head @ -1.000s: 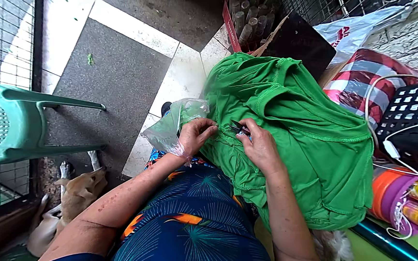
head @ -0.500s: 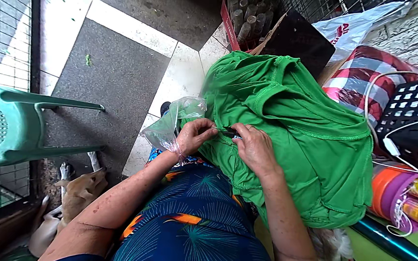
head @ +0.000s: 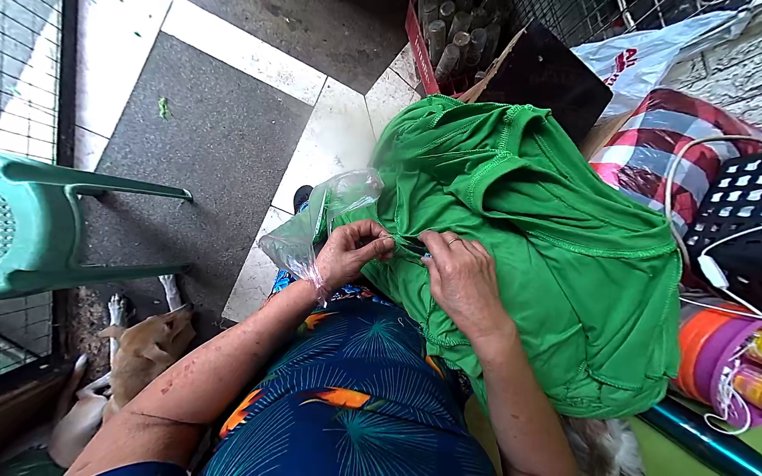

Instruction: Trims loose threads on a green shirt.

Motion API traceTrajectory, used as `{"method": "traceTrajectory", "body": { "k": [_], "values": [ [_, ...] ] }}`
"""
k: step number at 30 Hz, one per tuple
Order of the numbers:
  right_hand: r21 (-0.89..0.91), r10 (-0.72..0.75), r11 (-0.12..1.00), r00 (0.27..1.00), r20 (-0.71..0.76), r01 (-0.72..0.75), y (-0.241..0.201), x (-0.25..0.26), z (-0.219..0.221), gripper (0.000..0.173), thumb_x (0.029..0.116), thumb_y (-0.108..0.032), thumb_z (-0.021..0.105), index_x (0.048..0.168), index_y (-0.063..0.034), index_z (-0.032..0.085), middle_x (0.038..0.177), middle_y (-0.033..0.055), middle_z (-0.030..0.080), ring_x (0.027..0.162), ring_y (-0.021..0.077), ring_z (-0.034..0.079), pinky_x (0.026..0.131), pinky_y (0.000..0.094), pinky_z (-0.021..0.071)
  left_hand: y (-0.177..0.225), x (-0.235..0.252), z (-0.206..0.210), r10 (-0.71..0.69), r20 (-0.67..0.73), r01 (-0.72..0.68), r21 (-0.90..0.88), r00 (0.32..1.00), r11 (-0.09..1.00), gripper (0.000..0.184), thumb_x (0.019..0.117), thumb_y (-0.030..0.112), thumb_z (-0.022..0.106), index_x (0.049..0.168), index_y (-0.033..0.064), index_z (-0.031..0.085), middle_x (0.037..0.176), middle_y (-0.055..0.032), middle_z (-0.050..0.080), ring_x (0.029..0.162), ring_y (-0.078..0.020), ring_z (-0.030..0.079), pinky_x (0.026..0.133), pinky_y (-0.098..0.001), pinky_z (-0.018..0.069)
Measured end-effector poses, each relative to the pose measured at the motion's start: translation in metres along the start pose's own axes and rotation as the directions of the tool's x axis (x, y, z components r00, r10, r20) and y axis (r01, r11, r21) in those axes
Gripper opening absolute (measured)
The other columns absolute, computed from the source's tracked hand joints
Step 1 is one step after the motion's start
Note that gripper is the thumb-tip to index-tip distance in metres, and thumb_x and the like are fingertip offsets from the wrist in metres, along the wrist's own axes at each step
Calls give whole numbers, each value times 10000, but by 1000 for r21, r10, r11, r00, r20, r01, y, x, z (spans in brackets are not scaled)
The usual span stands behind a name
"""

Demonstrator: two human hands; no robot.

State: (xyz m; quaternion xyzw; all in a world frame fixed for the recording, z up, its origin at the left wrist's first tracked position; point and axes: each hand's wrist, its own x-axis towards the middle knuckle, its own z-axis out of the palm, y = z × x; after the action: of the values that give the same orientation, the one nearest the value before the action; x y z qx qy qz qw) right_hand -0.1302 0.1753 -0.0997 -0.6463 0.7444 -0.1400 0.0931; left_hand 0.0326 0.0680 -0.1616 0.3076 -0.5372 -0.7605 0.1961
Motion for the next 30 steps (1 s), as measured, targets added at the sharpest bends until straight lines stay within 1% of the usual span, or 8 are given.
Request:
{"method": "traceTrajectory", "body": {
  "k": [10, 13, 18, 22, 25, 27, 28, 30],
  "values": [
    [-118, -26, 993, 998, -62, 18, -2, 4, 19, 217, 887, 47, 640, 1051, -41, 750, 820, 190, 691, 751, 357, 695, 630, 464, 493, 4, -4, 7, -24, 6, 24, 69, 1000, 997, 51, 977, 15, 627, 940, 45, 645, 787, 43, 682, 701, -14, 666, 706, -187, 577],
    [-55, -5, 998, 997, -81, 1, 1, 3, 20, 193, 907, 10, 655, 1076, -14, 746, 851, 199, 702, 769, 367, 705, 647, 481, 518, 3, -6, 6, -49, 26, 47, 65, 998, 997, 56, 974, 9, 628, 931, 40, 646, 787, 35, 691, 704, -25, 673, 710, -199, 581],
    [220, 177, 961, 984, -36, -165, 7, 4, 8, 276, 938, -8, 667, 1203, 68, 648, 988, 226, 719, 893, 381, 724, 785, 537, 570, 9, -12, -3, -131, 267, 125, 42, 955, 991, 85, 930, 2, 646, 883, 67, 674, 792, 78, 705, 713, -1, 673, 715, -191, 584],
    [446, 272, 852, 960, 70, -274, 1, 21, -15, 337, 955, -74, 698, 1251, 52, 597, 1115, 223, 666, 948, 308, 670, 794, 445, 553, 15, -23, 2, -144, 377, 146, 22, 915, 989, 63, 931, 53, 659, 881, 82, 685, 823, 117, 683, 751, 23, 668, 734, -180, 586],
    [508, 240, 823, 966, 97, -255, -14, 52, -18, 532, 881, -248, 812, 1275, 30, 587, 1122, 217, 657, 932, 309, 666, 761, 462, 557, 23, -27, 10, -127, 470, 104, 75, 874, 992, 69, 946, 89, 661, 905, 43, 691, 851, 98, 665, 769, 47, 644, 741, -153, 563],
    [510, 214, 806, 951, 222, -301, -23, 76, -5, 689, 844, -357, 838, 1351, 21, 565, 1146, 229, 676, 973, 350, 680, 808, 536, 553, 27, -29, 13, -83, 528, 36, 99, 845, 994, 111, 958, 110, 663, 922, 10, 696, 876, 63, 662, 780, 54, 631, 738, -138, 549],
    [476, 190, 813, 926, 327, -335, -26, 86, 5, 699, 862, -351, 831, 1384, 13, 541, 1128, 236, 682, 977, 375, 685, 824, 572, 552, 29, -30, 13, -59, 537, -8, 121, 842, 993, 141, 962, 121, 664, 925, -10, 700, 880, 39, 660, 787, 54, 625, 742, -131, 541],
    [380, 157, 849, 864, 479, -366, -30, 97, 25, 474, 947, -162, 733, 1345, 28, 560, 1063, 254, 694, 983, 419, 690, 845, 615, 539, 33, -33, 6, -4, 470, -107, 209, 883, 972, 199, 973, 149, 652, 926, -36, 710, 881, -8, 669, 800, 44, 614, 754, -134, 524]
  ]
}}
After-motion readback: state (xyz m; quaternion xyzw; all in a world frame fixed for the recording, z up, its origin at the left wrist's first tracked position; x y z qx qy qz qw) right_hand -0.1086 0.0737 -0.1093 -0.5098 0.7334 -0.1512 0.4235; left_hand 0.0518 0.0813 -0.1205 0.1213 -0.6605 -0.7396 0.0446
